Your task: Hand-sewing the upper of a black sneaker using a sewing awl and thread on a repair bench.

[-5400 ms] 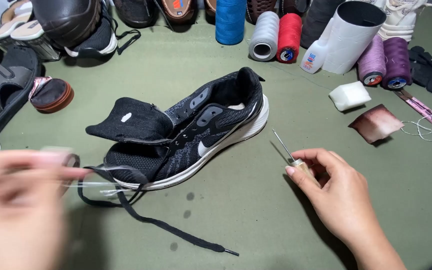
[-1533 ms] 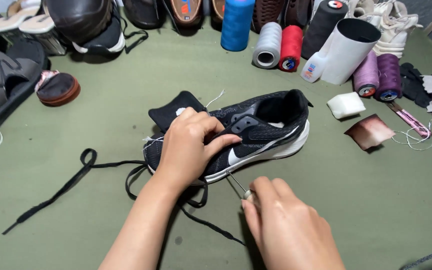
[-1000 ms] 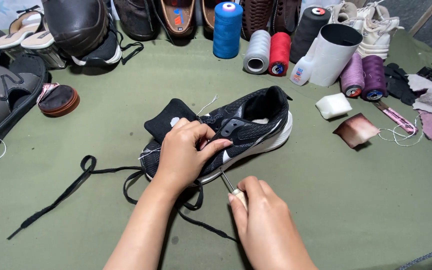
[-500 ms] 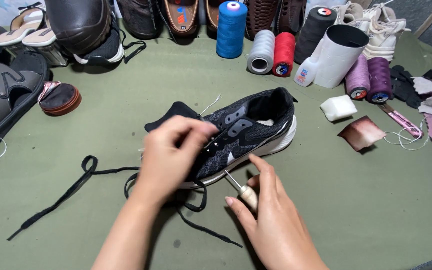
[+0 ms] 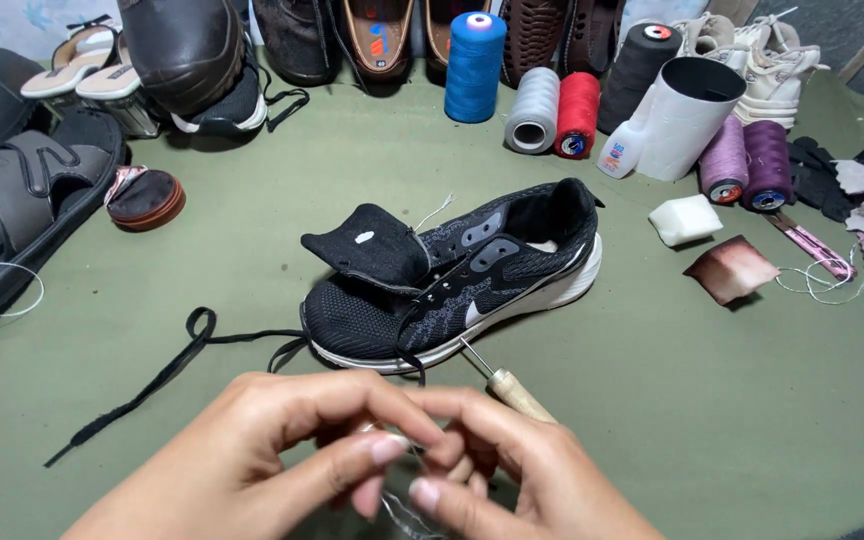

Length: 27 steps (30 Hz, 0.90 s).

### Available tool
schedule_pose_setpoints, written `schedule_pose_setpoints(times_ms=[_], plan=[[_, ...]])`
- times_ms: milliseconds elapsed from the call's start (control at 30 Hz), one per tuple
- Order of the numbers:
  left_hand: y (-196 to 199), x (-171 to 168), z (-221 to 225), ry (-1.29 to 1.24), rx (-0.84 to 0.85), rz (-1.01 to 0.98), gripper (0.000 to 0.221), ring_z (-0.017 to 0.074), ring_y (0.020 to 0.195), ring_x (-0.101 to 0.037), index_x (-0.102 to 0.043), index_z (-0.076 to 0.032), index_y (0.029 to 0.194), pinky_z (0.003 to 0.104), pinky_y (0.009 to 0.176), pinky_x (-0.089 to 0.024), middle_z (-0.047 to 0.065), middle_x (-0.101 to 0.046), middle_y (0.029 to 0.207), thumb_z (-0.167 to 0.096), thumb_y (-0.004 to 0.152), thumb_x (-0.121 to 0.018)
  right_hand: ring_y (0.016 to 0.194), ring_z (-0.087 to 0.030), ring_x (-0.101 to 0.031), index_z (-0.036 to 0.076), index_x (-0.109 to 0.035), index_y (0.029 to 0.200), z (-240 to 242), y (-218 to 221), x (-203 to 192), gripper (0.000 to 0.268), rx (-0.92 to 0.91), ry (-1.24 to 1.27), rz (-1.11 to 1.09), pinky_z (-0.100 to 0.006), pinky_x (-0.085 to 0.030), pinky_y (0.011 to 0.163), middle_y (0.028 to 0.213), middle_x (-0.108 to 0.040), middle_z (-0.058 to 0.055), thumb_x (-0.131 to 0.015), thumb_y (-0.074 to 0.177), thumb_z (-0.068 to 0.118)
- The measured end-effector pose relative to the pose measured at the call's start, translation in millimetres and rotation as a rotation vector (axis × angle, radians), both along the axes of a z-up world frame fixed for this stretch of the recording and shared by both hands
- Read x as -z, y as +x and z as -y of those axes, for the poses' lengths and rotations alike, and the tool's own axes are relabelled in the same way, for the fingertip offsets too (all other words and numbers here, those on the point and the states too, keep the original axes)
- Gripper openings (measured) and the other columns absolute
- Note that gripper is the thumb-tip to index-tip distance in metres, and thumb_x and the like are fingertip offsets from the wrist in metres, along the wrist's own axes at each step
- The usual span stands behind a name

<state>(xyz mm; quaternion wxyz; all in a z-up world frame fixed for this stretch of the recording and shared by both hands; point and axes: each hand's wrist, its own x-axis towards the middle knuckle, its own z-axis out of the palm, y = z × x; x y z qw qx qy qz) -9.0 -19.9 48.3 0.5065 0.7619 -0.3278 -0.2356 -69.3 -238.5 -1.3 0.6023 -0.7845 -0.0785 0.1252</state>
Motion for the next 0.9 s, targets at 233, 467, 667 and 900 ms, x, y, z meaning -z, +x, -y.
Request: schedule_pose_setpoints(times_ms=[233,467,667,900], plan=[[9.1,19.7,-8.3,0.418,-0.425,-0.142,0.028,0.0043,0.067,-0.080,-0.095,-0.029,0.111,0.021,0.069,-0.057,-0.006,-0.080,0.064,-0.025,0.092,-0.074,0.062,-0.007,-0.061,0.012,-0.088,0.095,15.2,9.2,24.1,0.026,0.116,0.006,0.024,-0.024,-0.047,0.058,0.065,-0.067,0.002,-0.069,0.095,0.030],[22.6,17.9,-6.6,0.606,-0.564,0.021,0.013,0.0070,0.061,-0.052,-0.093,-0.027,0.074,0.021,0.064,-0.045,-0.008,-0.073,0.059,-0.036,0.083,-0.088,0.057,-0.011,-0.064,0.005,-0.089,0.102,23.5,17.2,27.1,0.023,0.261,0.087,-0.026,-0.024,-0.053,0.056,0.066,-0.067,-0.001,-0.075,0.091,0.020],[35.6,26.5,11.7,0.559,-0.687,0.193,0.014,0.0087,0.058,-0.051,-0.086,-0.030,0.079,0.024,0.066,-0.043,-0.010,-0.071,0.064,-0.040,0.086,-0.079,0.085,-0.009,-0.069,0.030,-0.079,0.117,30.6,23.9,33.6,0.031,0.457,-0.473,0.210,-0.028,-0.051,0.077,0.107,-0.073,0.009,-0.070,0.088,0.037],[60.6,37.4,54.0,0.255,-0.537,0.568,0.013,0.0147,0.079,-0.060,-0.074,-0.023,0.080,0.033,0.077,-0.046,-0.011,-0.076,0.084,-0.031,0.090,-0.073,0.117,-0.022,-0.060,0.028,-0.040,0.157,29.5,33.3,42.4,0.082,0.440,-0.548,0.413,-0.039,-0.045,0.103,0.133,-0.052,-0.009,-0.078,0.084,0.033]])
